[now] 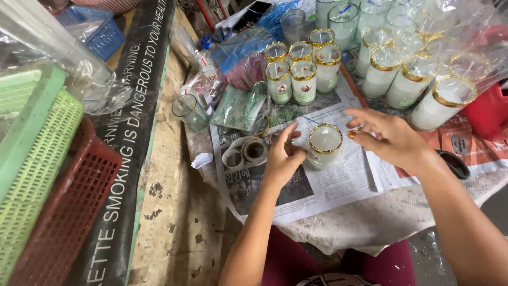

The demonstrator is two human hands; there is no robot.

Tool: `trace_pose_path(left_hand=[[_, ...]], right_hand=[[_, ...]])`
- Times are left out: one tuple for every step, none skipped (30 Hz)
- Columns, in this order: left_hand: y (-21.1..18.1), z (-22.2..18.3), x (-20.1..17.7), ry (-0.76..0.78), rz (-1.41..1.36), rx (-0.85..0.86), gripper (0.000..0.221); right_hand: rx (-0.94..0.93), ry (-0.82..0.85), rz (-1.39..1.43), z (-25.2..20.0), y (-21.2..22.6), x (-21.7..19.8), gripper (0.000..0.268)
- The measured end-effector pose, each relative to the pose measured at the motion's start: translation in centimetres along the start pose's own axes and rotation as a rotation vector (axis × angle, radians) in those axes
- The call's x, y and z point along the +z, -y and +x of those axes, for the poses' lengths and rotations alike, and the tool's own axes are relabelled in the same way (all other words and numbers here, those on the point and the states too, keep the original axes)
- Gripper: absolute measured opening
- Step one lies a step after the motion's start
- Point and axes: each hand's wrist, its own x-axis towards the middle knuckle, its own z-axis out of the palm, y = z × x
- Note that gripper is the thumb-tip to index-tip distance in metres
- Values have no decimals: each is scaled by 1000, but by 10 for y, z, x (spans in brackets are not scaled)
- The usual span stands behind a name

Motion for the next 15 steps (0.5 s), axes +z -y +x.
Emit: trace_pose_path(left_hand=[[1, 1, 3, -1, 0, -2, 70], [3, 0, 6, -25, 11, -22, 64], [5, -2, 10, -50, 23, -43, 59], [4, -1, 10, -49, 23, -34, 59], [3, -1, 11, -31, 58, -41, 48], [3, -3, 13, -14, 92, -54, 37], [-4, -1, 11, -13, 92, -51, 37], [-11, 1, 7, -5, 4, -10, 38], [-18, 3, 3, 3, -84, 31, 39], [-39, 0, 0, 2, -84, 25, 39], [-60, -2, -3, 3, -41, 39, 36], [-85, -1, -7, 4, 4, 65, 33], [-87, 3, -10, 3, 5, 70, 33], [-91, 10, -13, -8, -34, 165, 33], [-95, 17, -16, -18, -72, 259, 33]], right_hand=[[1, 2, 0, 2, 1, 7, 62], [76, 23, -32, 2, 1, 16, 60], [151, 44, -64, 2, 1, 24, 58], [147, 37, -66, 5, -7, 35, 58], [100, -69, -10, 8, -15, 46, 48], [55, -169, 48, 10, -24, 59, 41], [54, -171, 47, 5, -13, 48, 41], [50, -183, 93, 2, -2, 38, 39], [47, -194, 138, 0, 10, 28, 38], [51, -189, 140, -6, 27, 17, 38], [45, -248, 136, -11, 44, 5, 36], [32, -315, 131, -13, 64, -9, 33], [27, -318, 130, -13, 61, -15, 33], [-96, -340, 127, -12, 59, -23, 28], [-220, -362, 123, -10, 57, -31, 24]])
